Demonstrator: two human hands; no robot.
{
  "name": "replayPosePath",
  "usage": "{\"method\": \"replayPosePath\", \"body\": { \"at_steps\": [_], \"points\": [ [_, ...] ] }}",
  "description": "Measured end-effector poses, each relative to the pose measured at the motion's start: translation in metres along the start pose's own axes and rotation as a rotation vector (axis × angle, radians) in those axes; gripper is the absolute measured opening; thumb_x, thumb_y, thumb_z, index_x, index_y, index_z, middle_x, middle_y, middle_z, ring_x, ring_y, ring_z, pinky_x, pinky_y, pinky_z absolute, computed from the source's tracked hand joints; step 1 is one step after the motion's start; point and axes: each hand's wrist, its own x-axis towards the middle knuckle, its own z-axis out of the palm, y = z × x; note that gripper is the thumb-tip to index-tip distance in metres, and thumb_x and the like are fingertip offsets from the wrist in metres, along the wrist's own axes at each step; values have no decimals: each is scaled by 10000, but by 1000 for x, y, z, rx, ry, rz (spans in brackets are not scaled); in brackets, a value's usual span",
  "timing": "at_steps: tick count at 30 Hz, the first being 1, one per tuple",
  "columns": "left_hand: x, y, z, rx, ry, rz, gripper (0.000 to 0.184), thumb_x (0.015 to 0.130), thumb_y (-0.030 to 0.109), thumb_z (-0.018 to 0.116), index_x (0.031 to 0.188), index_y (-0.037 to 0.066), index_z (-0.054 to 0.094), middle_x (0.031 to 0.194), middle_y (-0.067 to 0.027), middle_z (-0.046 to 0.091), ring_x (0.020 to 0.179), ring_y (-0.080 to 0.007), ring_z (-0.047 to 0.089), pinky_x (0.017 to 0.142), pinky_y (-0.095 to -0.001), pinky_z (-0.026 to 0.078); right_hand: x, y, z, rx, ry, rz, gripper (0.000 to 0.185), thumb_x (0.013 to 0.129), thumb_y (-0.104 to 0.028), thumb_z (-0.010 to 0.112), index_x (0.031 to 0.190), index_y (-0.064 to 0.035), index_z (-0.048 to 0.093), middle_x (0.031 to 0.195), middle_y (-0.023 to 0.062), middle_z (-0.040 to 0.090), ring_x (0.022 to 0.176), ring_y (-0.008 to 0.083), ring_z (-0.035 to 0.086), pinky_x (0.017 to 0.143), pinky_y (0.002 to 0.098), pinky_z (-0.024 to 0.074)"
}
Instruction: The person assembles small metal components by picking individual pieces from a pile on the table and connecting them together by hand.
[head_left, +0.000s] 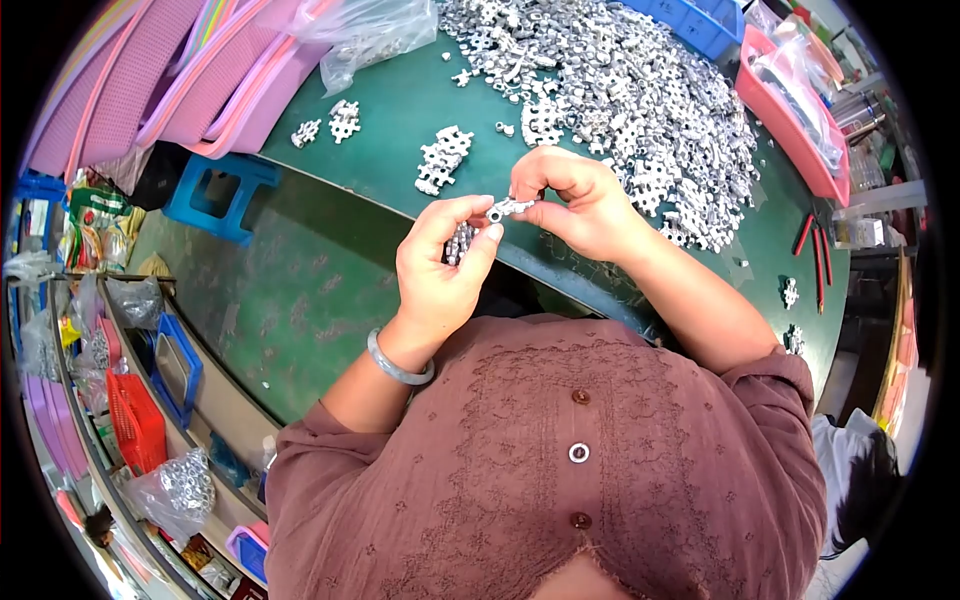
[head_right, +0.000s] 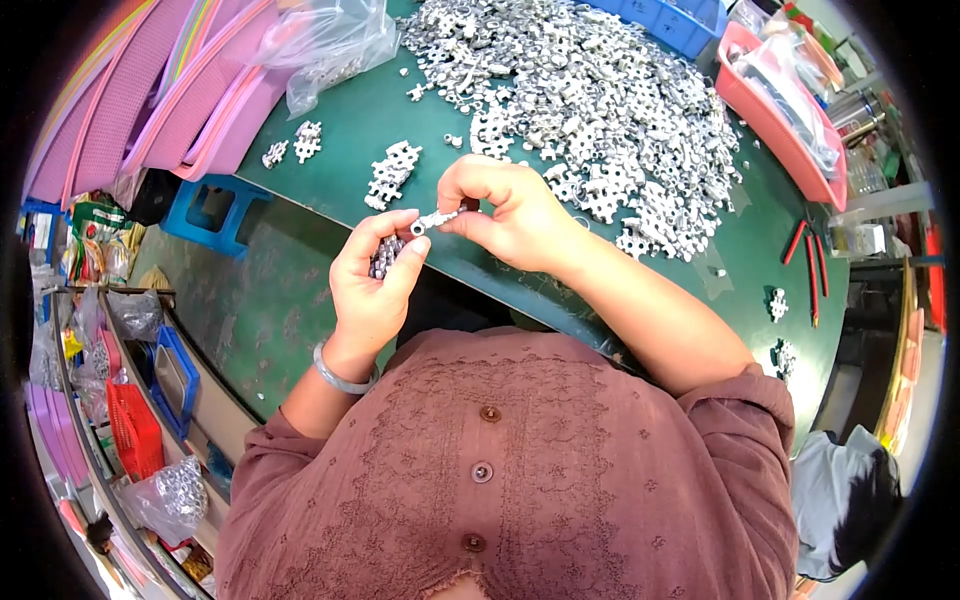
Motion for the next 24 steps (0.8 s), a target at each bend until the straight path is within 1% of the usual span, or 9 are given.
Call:
{"method": "replayPosePath", "body": {
  "at_steps": [6,9,12,13,14,16,17,20,24],
  "points": [
    [2,0,-2,62,2,101,211,783,-11,638,990,10,600,826,-12,554,691,-54,484,608,-188,407,1,-4,0,-33,-35,-15,125,737,-37,676,793,-39,563,776,29,560,687,128,540,620,254,438],
    [0,-3,-10,0,-85,-104,150,828,46,600,974,18,582,812,-31,577,683,-91,538,576,-207,432,7,-11,-1,-14,-217,138,161,746,-97,691,828,-32,568,778,33,570,695,119,545,630,252,441],
    [-4,-7,-15,-683,8,-529,108,876,109,533,951,34,553,800,-49,601,689,-149,593,542,-223,455,24,-9,-9,199,-355,294,244,763,-155,706,920,-17,580,828,19,580,743,90,526,698,242,441],
    [-5,-13,-20,-775,-23,-565,98,887,158,497,927,71,518,887,-95,606,773,-223,616,546,-269,479,31,0,-7,160,-319,289,267,781,-178,690,963,-19,577,838,13,578,745,79,520,697,239,441],
    [-6,-15,-24,-848,-20,-585,96,880,164,501,922,79,514,915,-105,597,798,-234,611,557,-283,484,40,1,-7,-48,-283,383,273,768,-157,684,985,-30,578,867,48,593,761,136,556,699,271,457],
    [-9,-17,-28,-995,-17,-620,93,868,176,511,912,95,506,971,-125,579,846,-257,602,578,-312,494,50,24,1,-581,-188,-46,295,733,-130,682,1000,-47,587,909,83,591,831,222,575,722,322,466],
    [-11,-22,-32,-1024,-34,-653,87,850,176,516,888,105,481,1031,-139,552,905,-287,584,605,-343,501,54,29,5,-712,-184,-51,340,696,-120,684,1017,-59,589,935,107,574,893,284,553,748,374,460],
    [-12,-27,-35,-1091,-60,-605,171,846,156,502,1007,96,505,1022,-130,557,897,-288,586,619,-336,504,66,37,14,-964,-229,-102,306,713,-173,677,1002,-91,615,929,82,561,912,269,546,753,363,453],
    [-8,-20,-37,-1126,-53,-590,366,844,141,489,1206,96,461,1056,-140,552,897,-290,585,619,-335,508,71,49,8,-846,-239,-172,204,721,-93,639,917,-36,637,831,95,591,818,291,563,725,395,463]
  ]
}}
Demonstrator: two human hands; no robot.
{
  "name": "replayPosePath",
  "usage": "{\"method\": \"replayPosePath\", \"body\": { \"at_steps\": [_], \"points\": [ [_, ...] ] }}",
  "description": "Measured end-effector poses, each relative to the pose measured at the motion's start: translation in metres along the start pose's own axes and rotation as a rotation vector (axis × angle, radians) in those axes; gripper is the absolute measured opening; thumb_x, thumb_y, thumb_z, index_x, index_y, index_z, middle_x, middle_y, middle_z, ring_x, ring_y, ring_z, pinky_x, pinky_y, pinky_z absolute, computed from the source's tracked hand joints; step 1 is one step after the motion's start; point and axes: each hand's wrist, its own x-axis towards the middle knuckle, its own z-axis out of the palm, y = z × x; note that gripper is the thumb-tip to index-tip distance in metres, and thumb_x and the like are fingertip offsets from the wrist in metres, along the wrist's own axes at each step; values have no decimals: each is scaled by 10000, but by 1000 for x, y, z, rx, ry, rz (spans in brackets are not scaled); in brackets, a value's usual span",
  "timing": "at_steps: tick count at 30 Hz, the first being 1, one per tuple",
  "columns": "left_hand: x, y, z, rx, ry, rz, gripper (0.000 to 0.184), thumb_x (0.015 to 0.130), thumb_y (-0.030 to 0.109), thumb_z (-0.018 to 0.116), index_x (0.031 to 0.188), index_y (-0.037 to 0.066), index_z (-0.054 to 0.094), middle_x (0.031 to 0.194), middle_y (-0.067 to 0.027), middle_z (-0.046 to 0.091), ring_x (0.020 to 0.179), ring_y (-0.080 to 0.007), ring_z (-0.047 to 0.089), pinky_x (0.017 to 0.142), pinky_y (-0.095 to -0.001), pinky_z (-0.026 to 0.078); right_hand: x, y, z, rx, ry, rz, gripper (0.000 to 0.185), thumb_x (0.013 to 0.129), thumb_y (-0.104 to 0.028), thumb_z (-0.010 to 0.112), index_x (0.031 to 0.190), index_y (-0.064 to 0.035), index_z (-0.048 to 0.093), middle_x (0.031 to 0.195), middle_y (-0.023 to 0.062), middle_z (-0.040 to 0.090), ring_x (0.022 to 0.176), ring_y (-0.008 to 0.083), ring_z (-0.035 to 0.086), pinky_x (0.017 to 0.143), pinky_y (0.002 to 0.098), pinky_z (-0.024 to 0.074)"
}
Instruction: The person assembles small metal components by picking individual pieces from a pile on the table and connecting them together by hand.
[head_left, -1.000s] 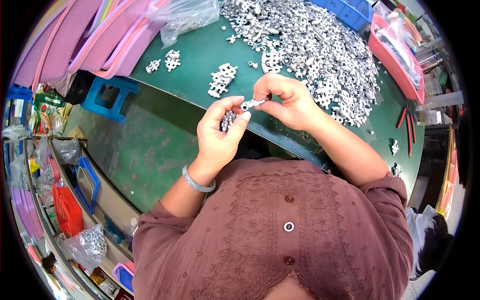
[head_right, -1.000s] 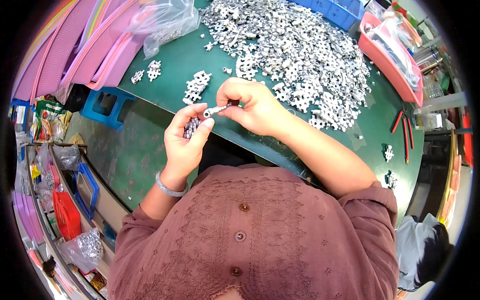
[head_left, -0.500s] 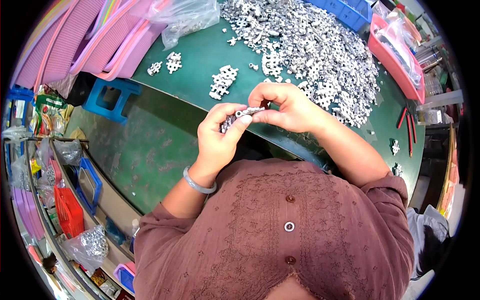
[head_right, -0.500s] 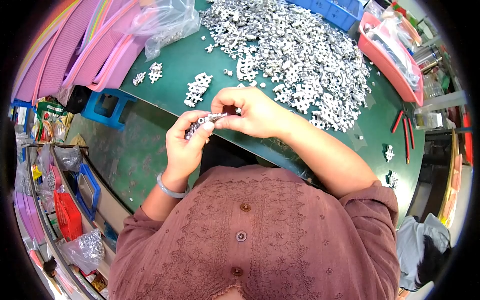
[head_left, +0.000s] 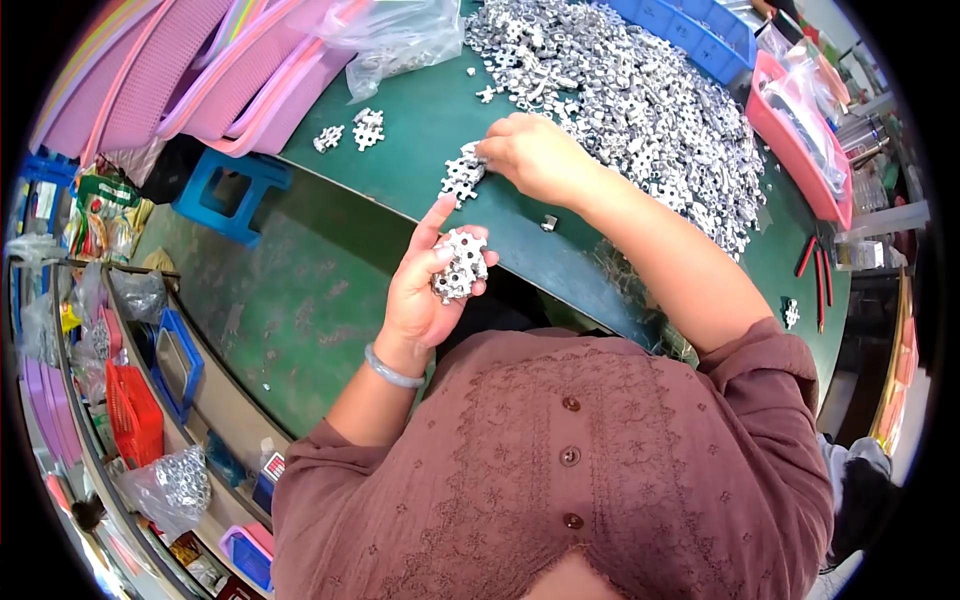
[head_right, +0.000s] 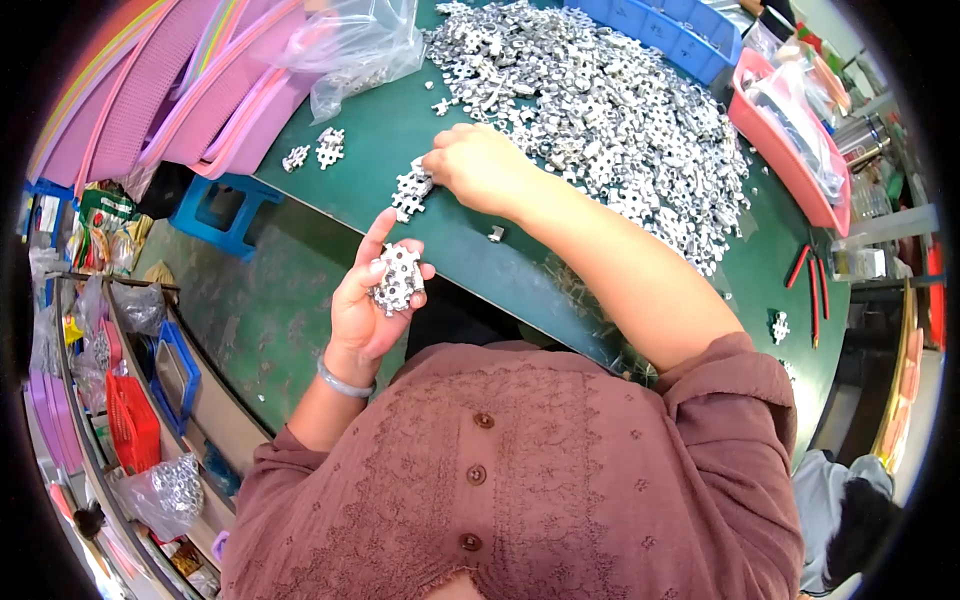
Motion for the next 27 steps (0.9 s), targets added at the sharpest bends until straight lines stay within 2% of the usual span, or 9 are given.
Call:
{"method": "replayPosePath", "body": {
  "at_steps": [2,4,5,9,15,18,21,24,27],
  "points": [
    [1,1,3,-44,-24,-7,439,844,140,486,1276,95,420,1074,-144,549,895,-286,586,621,-330,509,-2,3,-2,148,127,65,145,776,-63,607,912,-30,642,808,109,618,774,266,600,695,345,482],
    [3,2,2,-29,-39,-6,401,856,140,483,1249,75,440,1072,-140,556,886,-271,585,621,-317,508,-8,-3,-10,345,265,164,138,804,-52,593,932,-25,639,827,106,629,773,222,619,693,304,487],
    [4,2,2,-21,-45,-5,382,862,140,481,1235,65,450,1070,-138,559,881,-264,585,621,-311,507,-11,-8,-19,489,178,298,147,842,-36,565,969,-8,634,866,81,646,780,146,617,713,260,485],
    [11,0,7,332,-3,150,320,842,79,548,1159,44,518,1004,-94,577,816,-183,578,619,-270,496,-32,-16,-28,1029,169,326,174,860,-13,544,1010,-2,632,927,72,645,817,141,602,749,269,489],
    [18,0,32,911,37,568,331,759,-69,625,1073,26,576,883,-13,580,728,-63,533,630,-196,443,-51,-29,-38,1135,217,253,176,871,-62,554,1021,-19,636,953,80,637,853,138,619,770,255,499],
    [15,-1,41,717,32,403,325,766,-66,618,1074,27,576,891,-18,575,740,-68,535,647,-199,449,-55,-33,-42,1081,229,235,177,870,-58,555,1022,-25,639,950,74,638,839,129,616,753,248,499],
    [17,-6,40,668,31,406,283,776,-45,624,1047,31,592,875,-8,554,634,-28,492,528,-171,403,-57,-36,-44,1038,240,211,179,867,-54,557,1022,-33,643,947,69,640,823,122,613,736,239,497],
    [17,-8,39,657,42,398,289,774,-42,629,1050,32,591,874,-5,554,631,-26,488,532,-169,405,-60,-37,-46,1016,246,206,182,861,-52,563,1021,-41,648,939,66,642,815,119,612,723,230,495],
    [13,-5,43,758,39,400,337,765,-64,616,1087,24,571,906,-26,565,754,-66,524,646,-191,437,-61,-35,-46,986,246,211,184,854,-49,569,1018,-47,652,926,62,646,813,116,613,712,226,491]
  ]
}}
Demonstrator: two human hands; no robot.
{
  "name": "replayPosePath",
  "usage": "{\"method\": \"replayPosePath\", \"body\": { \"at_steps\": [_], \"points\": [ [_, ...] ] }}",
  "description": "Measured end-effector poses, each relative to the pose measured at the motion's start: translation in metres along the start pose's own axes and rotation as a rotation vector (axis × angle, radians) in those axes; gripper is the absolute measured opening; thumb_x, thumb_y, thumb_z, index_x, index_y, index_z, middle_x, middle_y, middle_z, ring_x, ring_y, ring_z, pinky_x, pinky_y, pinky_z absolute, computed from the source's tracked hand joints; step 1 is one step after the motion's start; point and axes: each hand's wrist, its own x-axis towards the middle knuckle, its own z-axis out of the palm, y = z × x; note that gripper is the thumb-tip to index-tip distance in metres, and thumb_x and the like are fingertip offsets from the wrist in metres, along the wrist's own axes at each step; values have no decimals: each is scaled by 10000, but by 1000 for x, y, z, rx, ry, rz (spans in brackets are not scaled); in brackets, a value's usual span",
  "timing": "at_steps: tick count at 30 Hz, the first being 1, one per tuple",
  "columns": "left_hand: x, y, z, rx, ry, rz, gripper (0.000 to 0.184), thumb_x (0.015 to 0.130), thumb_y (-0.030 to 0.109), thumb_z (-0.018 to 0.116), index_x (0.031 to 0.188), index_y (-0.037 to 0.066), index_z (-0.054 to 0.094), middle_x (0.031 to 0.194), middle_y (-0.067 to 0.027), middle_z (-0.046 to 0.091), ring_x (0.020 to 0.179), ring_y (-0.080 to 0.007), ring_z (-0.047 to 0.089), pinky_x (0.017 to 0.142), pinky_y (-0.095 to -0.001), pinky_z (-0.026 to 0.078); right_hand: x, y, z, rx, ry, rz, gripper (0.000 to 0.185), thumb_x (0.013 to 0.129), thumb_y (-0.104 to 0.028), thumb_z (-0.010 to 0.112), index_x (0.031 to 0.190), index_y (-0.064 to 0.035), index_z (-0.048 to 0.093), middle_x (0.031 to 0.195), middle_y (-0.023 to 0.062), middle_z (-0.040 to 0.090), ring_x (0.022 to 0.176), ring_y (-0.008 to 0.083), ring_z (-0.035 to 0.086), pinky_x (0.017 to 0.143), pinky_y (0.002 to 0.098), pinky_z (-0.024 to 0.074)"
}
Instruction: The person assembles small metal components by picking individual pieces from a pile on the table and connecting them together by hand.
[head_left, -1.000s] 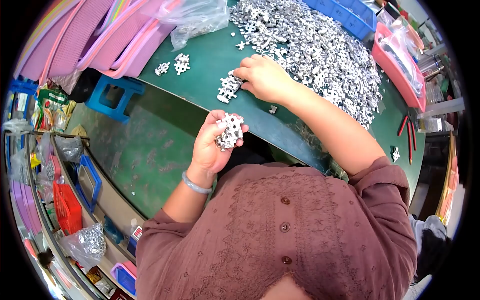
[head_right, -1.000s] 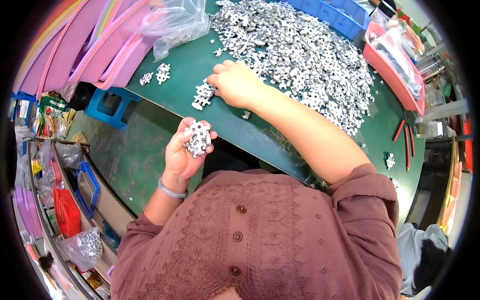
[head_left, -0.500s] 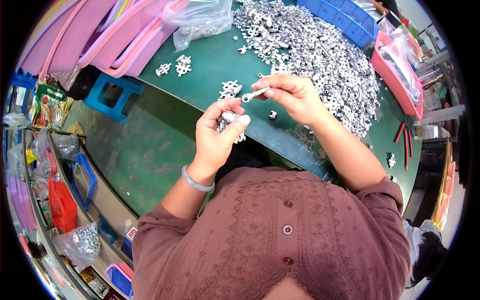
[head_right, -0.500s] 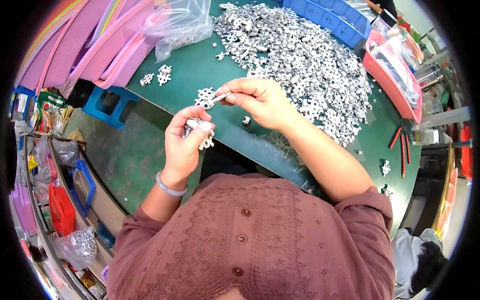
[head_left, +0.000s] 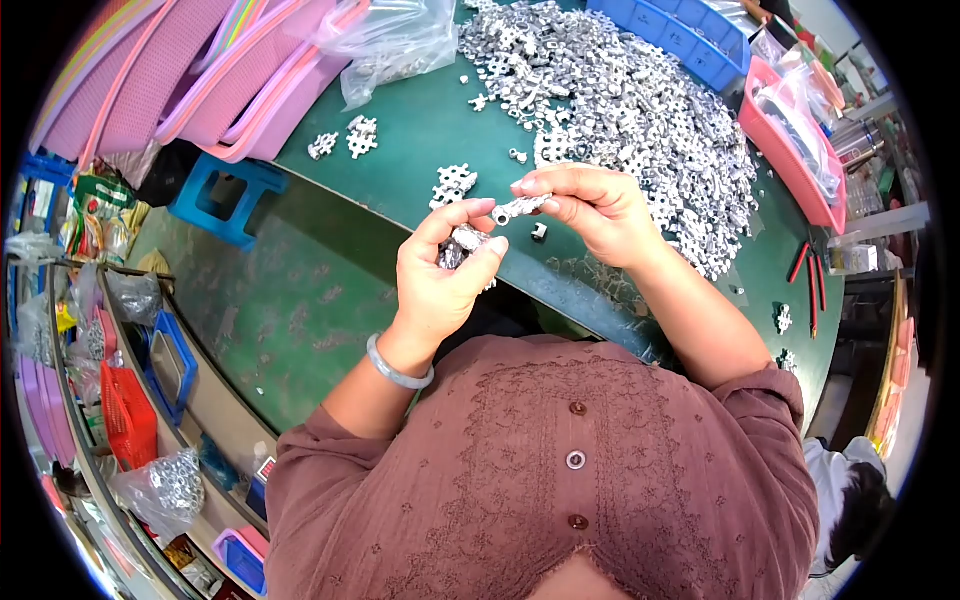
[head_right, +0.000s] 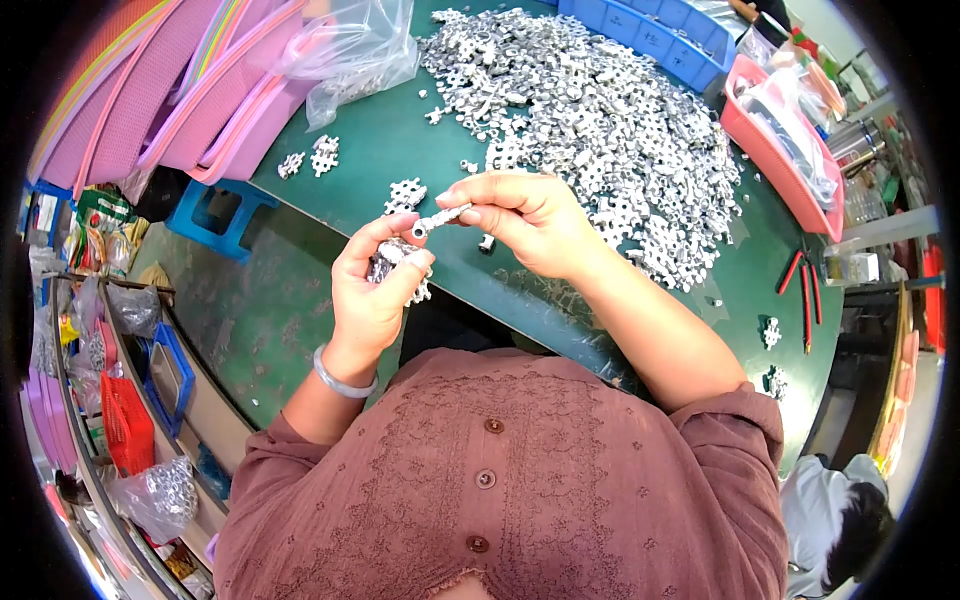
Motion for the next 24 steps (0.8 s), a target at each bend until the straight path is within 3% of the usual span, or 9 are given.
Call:
{"method": "replayPosePath", "body": {
  "at_steps": [6,10,13,20,23,24],
  "points": [
    [4,-5,-3,221,-12,179,338,753,-58,630,1078,21,582,916,-14,552,732,-52,502,616,-182,418,-1,-2,0,-66,-26,-17,188,842,-33,578,1011,-53,657,938,60,652,834,111,610,704,226,486],
    [7,-1,-2,333,-32,336,317,731,-52,651,1036,12,593,975,-50,542,811,-83,512,732,-209,410,2,-1,0,-40,-46,-87,199,839,-7,571,1016,-44,653,978,74,651,897,139,606,749,243,483],
    [9,1,-2,355,-24,391,302,727,-47,655,1016,17,598,970,-53,545,820,-92,514,730,-214,413,2,-2,1,14,-58,-57,205,837,0,569,1021,-40,649,995,75,645,911,135,600,758,242,478],
    [13,4,0,381,-24,373,250,733,-46,650,971,14,609,974,-55,544,809,-92,516,699,-218,422,2,0,0,29,-56,3,196,845,-5,559,1018,-32,645,965,66,637,873,117,598,715,219,473],
    [15,-2,-2,214,-13,187,222,743,-54,639,954,12,613,951,-44,550,771,-82,523,666,-208,429,1,0,1,123,-56,104,195,853,-21,557,1032,-24,635,934,59,634,836,102,600,693,209,471],
    [14,2,-1,23,2,-9,188,775,-32,616,957,12,599,902,-45,578,729,-97,557,649,-210,454,2,-2,3,187,-52,179,205,861,-33,553,1055,-15,619,924,54,631,821,89,598,685,206,470]
  ]
}}
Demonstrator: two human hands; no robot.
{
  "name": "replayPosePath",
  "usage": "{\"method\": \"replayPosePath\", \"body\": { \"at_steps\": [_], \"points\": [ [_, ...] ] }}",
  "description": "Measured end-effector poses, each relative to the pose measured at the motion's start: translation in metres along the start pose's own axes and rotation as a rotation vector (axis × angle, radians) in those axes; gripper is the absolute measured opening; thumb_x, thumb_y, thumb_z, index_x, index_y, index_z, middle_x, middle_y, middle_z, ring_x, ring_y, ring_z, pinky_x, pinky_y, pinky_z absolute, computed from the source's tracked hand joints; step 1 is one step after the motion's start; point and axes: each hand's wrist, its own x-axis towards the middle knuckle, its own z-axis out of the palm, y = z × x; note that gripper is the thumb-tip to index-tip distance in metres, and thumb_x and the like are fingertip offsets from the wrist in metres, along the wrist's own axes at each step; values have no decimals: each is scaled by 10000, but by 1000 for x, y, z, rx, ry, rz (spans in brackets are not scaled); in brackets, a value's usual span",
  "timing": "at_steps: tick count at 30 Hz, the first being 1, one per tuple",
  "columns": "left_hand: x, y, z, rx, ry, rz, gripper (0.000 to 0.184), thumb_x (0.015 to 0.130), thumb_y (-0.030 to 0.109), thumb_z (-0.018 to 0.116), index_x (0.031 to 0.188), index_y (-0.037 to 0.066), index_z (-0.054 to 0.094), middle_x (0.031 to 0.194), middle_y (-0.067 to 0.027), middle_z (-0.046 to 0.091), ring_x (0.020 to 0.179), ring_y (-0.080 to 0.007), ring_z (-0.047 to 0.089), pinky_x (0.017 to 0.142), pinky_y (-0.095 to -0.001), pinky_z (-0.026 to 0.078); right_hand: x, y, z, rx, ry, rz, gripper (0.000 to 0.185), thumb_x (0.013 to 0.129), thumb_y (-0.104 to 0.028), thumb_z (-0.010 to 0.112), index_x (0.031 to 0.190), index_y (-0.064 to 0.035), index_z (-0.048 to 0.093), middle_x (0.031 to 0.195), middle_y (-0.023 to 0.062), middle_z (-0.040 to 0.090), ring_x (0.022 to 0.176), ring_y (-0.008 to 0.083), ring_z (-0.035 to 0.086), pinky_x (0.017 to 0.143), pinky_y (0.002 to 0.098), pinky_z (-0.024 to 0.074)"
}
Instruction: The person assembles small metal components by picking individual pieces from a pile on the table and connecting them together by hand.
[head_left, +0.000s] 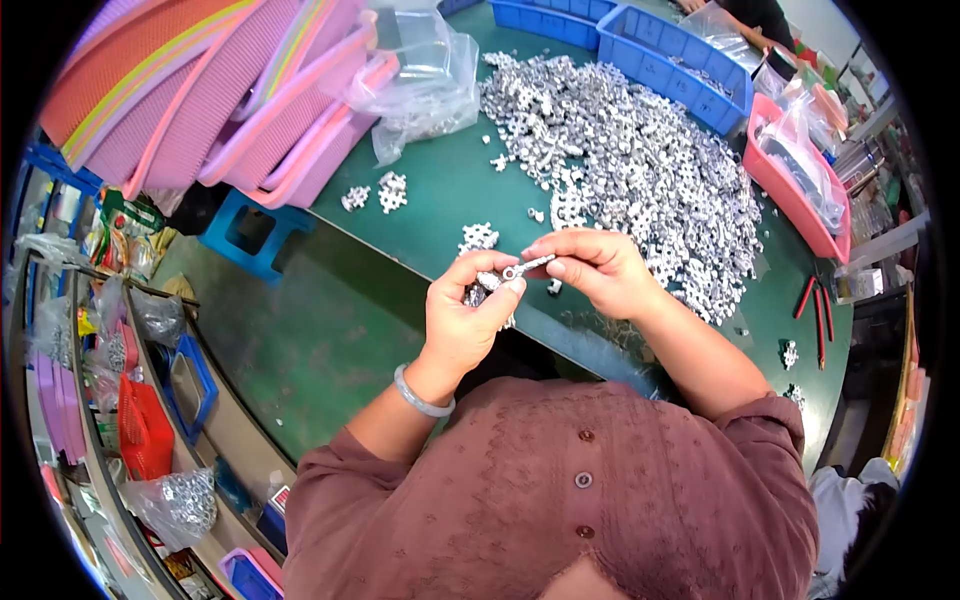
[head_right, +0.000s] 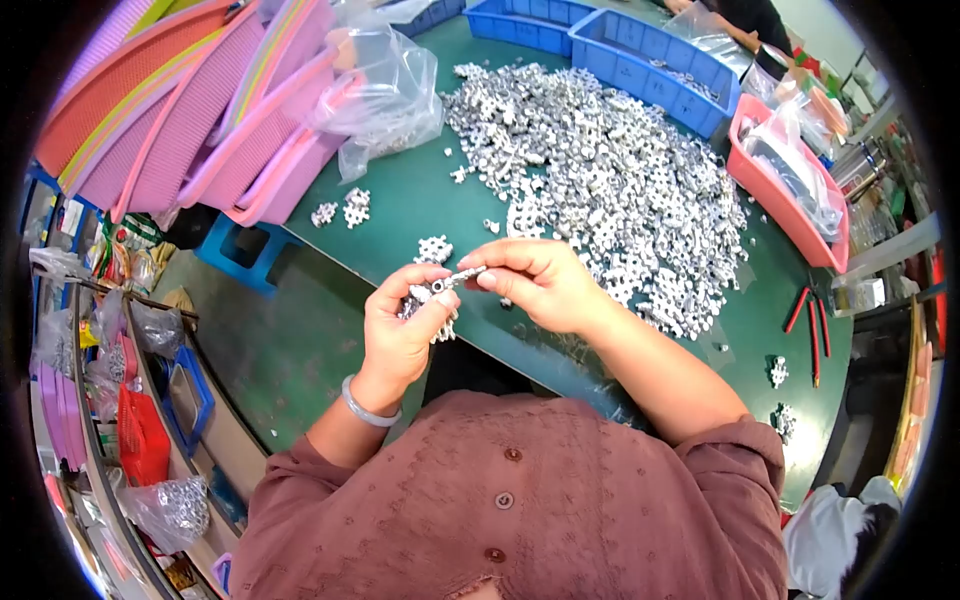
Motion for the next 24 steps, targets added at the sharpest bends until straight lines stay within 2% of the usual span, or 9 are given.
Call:
{"method": "replayPosePath", "body": {
  "at_steps": [4,7,9,11,14,17,20,23,24],
  "points": [
    [25,14,-9,-372,67,-180,164,796,18,620,954,7,578,832,-65,609,693,-154,607,619,-254,496,7,-1,-4,17,60,24,215,869,-87,568,1064,-4,604,940,49,640,792,66,577,681,213,469],
    [60,47,-27,-383,120,-13,174,797,32,621,964,12,574,814,-73,607,677,-169,612,592,-269,504,18,-10,-19,-201,128,100,217,861,-106,579,1045,6,605,893,39,643,747,69,570,664,224,471],
    [94,81,-43,-249,137,143,157,824,84,585,957,4,563,845,-87,601,690,-167,596,612,-281,500,29,-15,-30,-296,136,85,202,861,-109,572,1024,4,615,845,23,635,725,65,563,652,225,468],
    [136,112,-54,-67,239,285,169,811,108,608,940,6,568,800,-61,589,650,-140,572,567,-263,475,34,-21,-33,-298,165,92,194,857,-108,572,1011,0,623,811,14,624,713,61,556,644,221,462],
    [202,136,-81,185,244,133,180,794,139,629,914,16,575,727,-30,568,568,-103,520,462,-239,410,36,-22,-32,-231,169,101,191,855,-94,564,1010,0,622,812,20,628,725,63,560,650,218,462],
    [259,118,-99,490,158,-140,197,781,172,643,894,23,580,690,-27,555,525,-97,496,409,-228,370,30,-15,-30,-212,172,131,187,858,-89,554,1008,-2,623,810,22,631,726,62,562,647,216,461],
    [282,93,-90,665,218,-291,251,776,208,660,932,31,573,717,-42,564,573,-143,533,470,-277,433,26,-7,-28,-214,161,141,181,857,-84,550,997,5,622,810,29,634,719,62,562,628,215,458],
    [289,76,-81,355,141,-328,303,778,241,669,972,39,554,802,-65,574,647,-190,561,562,-359,483,23,-5,-27,-432,117,77,185,836,-106,572,983,-5,624,806,62,635,688,102,568,621,255,466],
    [295,72,-83,481,141,-343,435,791,298,659,1099,22,522,1030,-113,566,892,-231,564,768,-434,466,23,-4,-26,-482,82,87,184,822,-106,577,973,-10,625,828,83,634,714,146,586,647,281,473]
  ]
}}
